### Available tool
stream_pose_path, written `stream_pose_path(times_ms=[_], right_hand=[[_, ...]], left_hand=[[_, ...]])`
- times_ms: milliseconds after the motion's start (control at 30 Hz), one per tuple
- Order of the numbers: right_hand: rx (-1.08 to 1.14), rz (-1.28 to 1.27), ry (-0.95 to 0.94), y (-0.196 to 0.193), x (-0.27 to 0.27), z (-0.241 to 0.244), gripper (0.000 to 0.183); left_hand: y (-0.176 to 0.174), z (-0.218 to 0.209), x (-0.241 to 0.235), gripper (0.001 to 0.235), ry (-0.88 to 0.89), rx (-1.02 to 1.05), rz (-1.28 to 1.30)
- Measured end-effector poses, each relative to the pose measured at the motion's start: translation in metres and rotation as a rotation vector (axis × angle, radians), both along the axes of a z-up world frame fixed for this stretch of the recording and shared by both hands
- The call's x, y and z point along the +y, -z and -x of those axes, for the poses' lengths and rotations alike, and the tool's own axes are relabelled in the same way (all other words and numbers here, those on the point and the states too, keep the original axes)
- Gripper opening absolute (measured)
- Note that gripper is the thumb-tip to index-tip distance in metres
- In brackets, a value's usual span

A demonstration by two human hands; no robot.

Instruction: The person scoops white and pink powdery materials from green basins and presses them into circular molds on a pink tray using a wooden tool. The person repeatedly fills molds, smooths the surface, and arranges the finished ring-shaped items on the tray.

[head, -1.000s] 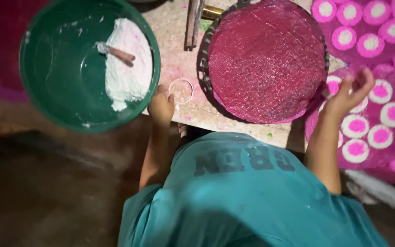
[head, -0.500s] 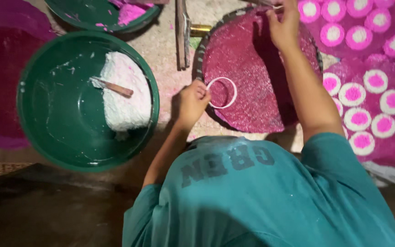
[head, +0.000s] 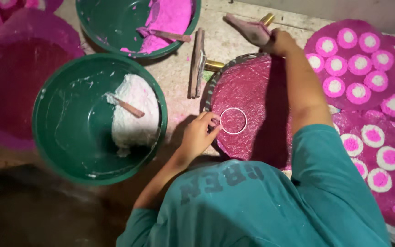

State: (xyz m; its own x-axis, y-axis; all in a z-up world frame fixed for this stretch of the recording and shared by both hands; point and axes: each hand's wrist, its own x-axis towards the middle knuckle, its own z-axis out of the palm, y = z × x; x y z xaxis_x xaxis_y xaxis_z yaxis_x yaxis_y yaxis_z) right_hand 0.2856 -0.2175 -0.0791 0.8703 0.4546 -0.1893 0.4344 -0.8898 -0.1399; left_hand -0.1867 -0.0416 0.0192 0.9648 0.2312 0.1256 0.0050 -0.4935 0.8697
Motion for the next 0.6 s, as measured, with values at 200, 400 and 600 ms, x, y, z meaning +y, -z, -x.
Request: stream_pose_path(times_ms=[200, 400, 600], right_hand=[[-0.101, -0.373, -0.129, -0.114, -0.031, 0.045, 0.053], [0.409, -0.63, -0.499, -0.246, -0.029, 0.216, 0.019], [-0.079, -0.349, -1.329, -0.334, 0.017, 0.378, 0.04]], left_hand=[[-0.065, 0.034, 0.02, 0.023, 0.057, -0.106, -0.021], [-0.14, 0.016, 0.044, 0.053, -0.096, -0.441, -0.337], [-0.171, 0.049, 0.054, 0.031, 0.554, -0.045, -0.098]])
